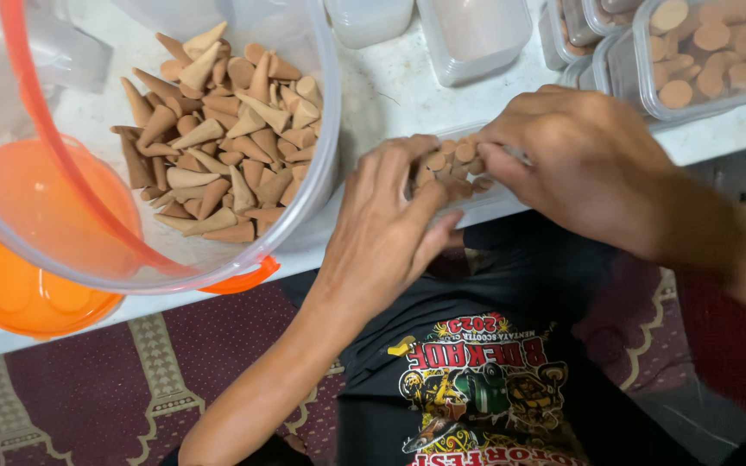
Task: The person transfers small, cone-shaped wooden objects from a large transparent bucket into smaller rectangular plastic containers. They use both hands to scoop and arrange the objects, filling the smaller containers one by one.
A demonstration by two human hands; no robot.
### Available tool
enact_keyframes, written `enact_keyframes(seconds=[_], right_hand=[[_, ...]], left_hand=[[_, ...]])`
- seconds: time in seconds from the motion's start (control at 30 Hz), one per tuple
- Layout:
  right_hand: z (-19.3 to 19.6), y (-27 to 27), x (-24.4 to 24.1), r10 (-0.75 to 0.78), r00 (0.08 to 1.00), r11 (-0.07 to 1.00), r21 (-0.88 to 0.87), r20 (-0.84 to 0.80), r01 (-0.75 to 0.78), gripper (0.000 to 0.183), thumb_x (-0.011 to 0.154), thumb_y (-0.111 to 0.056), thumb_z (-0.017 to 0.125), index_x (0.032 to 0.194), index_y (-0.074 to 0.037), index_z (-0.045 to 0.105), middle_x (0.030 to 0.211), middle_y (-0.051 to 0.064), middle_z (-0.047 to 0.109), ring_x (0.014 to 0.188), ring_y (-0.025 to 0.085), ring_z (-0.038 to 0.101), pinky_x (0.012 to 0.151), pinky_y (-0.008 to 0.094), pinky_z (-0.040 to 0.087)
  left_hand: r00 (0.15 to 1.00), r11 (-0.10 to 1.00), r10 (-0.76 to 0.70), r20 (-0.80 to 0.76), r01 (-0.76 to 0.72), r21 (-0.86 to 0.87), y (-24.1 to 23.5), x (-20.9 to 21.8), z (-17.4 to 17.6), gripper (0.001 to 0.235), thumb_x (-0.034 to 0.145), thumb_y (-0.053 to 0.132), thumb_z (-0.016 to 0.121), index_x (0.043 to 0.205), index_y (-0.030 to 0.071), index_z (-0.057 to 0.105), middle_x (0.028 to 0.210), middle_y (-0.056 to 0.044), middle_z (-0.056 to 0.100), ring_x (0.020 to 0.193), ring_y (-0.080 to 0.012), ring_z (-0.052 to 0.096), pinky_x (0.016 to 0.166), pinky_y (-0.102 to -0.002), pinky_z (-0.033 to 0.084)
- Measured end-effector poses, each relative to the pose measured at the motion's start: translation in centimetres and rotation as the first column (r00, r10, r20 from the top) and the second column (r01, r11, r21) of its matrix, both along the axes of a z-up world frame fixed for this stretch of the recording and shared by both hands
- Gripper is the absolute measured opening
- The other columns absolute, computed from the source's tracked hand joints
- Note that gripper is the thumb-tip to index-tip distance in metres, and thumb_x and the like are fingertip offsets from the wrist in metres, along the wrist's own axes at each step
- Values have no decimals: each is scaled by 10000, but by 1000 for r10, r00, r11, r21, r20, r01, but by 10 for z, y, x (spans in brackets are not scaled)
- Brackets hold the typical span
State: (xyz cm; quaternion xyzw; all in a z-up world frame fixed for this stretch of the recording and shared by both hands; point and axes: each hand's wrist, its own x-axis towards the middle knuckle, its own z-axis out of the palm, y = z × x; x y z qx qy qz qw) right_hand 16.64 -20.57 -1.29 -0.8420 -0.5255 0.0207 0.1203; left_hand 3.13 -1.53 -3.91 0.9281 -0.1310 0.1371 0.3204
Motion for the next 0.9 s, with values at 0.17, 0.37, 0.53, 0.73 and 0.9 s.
enact_keyframes(seconds=[0.17,0.37,0.53,0.73,0.9], right_hand=[[79,17,-6,2,997,988,155,77,-14,83,1116,-85,715,1068,-57,777,872,79,705,799,258,649,708,396,462],[125,67,-15,161,977,936,290,143,-197,85,1151,-45,771,1114,18,814,955,123,753,778,256,663,691,377,477],[125,115,-6,357,924,897,225,138,-380,122,1041,-94,695,1105,-19,767,979,55,769,738,232,681,669,371,488],[112,165,4,397,915,890,-215,-64,-401,185,976,-105,559,796,-111,604,730,58,652,789,308,634,749,447,473],[88,188,20,270,962,850,-462,-31,-253,123,826,-17,533,759,-89,607,727,108,643,699,366,626,636,462,458]], left_hand=[[994,983,-71,85,84,-161,9,-32,74,187,1069,114,604,1227,24,561,1296,-201,551,1117,-393,593,939,-461,506],[959,992,62,278,-30,-119,48,-59,132,175,1051,22,608,1207,-57,603,1183,-255,632,1055,-363,675,904,-429,552],[937,976,217,273,-218,-29,101,-42,133,199,1090,76,500,1172,-83,586,1051,-204,619,991,-348,606,848,-414,458],[844,830,521,-128,-466,307,121,-19,101,157,1015,234,547,1060,93,601,1000,-146,643,862,-465,631,584,-644,462],[774,791,610,-172,-582,186,84,-32,103,202,856,210,653,997,93,568,957,-131,647,924,-453,593,643,-616,475]])
